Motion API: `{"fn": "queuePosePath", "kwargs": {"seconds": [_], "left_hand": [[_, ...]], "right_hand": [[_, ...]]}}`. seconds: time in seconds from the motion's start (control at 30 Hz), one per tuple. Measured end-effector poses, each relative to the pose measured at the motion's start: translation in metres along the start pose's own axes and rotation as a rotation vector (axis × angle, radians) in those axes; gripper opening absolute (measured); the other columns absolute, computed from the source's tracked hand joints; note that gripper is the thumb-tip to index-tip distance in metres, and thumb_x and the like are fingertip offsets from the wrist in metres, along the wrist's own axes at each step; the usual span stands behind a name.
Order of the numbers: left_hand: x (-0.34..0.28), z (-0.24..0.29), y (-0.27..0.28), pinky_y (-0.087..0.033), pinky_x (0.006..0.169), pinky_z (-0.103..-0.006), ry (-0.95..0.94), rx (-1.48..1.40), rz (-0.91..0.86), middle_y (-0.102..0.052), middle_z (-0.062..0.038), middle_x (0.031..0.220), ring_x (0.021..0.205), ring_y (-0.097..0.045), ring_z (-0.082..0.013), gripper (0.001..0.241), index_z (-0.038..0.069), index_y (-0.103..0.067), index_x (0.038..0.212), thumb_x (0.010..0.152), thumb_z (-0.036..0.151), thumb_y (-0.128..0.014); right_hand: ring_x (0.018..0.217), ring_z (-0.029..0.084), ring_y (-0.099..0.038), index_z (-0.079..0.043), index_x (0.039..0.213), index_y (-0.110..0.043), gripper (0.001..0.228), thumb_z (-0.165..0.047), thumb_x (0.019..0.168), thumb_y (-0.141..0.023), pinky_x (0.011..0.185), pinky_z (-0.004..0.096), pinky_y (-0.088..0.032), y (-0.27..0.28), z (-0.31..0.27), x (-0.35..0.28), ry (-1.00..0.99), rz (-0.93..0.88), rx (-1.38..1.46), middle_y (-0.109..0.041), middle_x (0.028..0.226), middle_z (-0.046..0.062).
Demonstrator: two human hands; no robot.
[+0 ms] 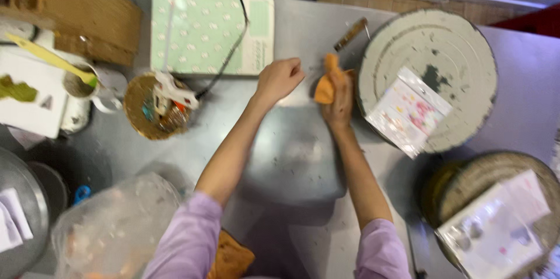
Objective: The person cleans a workspace by gathering pieces of cake and debris into plastic bags and wiping the surface with a cloth.
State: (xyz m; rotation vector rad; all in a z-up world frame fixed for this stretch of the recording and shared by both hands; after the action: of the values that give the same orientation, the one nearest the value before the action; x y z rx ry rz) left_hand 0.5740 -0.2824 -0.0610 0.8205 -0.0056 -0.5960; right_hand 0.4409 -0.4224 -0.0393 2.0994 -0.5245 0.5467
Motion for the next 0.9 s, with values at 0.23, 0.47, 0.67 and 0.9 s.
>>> {"fn": "queuePosePath", "kwargs": {"seconds": [0.23,0.47,0.67,0.9], "left_hand": [[-0.017,0.013,-0.019,-0.058,0.069,-0.0427,-0.133,0.241,0.152,-0.061,-0.021,0.104,0.085,-0.067,-0.0368,0.064,-0.005,-0.059,0.105,0.067,0.039,-0.087],[-0.018,-0.001,-0.058,-0.058,0.068,-0.0397,-0.022,0.451,0.256,-0.067,-0.015,0.096,0.090,-0.069,-0.0295,0.045,-0.001,-0.067,0.100,0.078,0.036,-0.080],[-0.081,-0.002,-0.030,-0.054,0.075,-0.0487,-0.040,0.088,-0.167,-0.068,-0.017,0.081,0.076,-0.069,-0.0355,0.035,0.003,-0.069,0.084,0.102,0.028,-0.052],[-0.203,0.007,0.094,-0.047,0.063,-0.0470,0.036,-0.204,0.068,-0.061,-0.015,0.072,0.066,-0.061,-0.0343,0.033,0.002,-0.060,0.079,0.100,0.027,-0.054]], "right_hand": [[0.139,0.042,-0.043,-0.003,0.148,-0.049,0.057,-0.017,0.097,-0.068,0.118,0.052,-0.031,-0.047,0.128,0.076,-0.336,0.093,-0.152,-0.045,0.150,0.023],[0.147,0.040,-0.033,-0.002,0.149,-0.047,0.057,-0.031,0.104,-0.066,0.122,0.052,-0.021,-0.066,0.217,0.100,-0.618,-0.036,-0.470,-0.037,0.158,0.025],[0.143,0.037,-0.048,-0.010,0.146,-0.059,0.047,-0.031,0.104,-0.067,0.124,0.048,-0.030,-0.069,0.145,0.090,-0.359,-0.122,-0.034,-0.058,0.153,0.012],[0.140,0.035,-0.052,-0.013,0.147,-0.059,0.053,-0.031,0.098,-0.068,0.123,0.049,-0.030,-0.099,-0.002,0.041,0.021,-0.369,0.036,-0.053,0.155,0.012]]}}
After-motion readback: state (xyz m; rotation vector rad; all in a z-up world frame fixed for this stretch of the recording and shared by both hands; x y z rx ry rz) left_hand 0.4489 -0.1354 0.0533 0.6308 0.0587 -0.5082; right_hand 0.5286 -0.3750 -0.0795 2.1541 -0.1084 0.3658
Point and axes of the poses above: each hand's wrist, its own x-axis towards the middle knuckle, its own y-axis out of the back of the hand, z = x × y, the point moved 10 cm from there along x, towards the middle knuckle
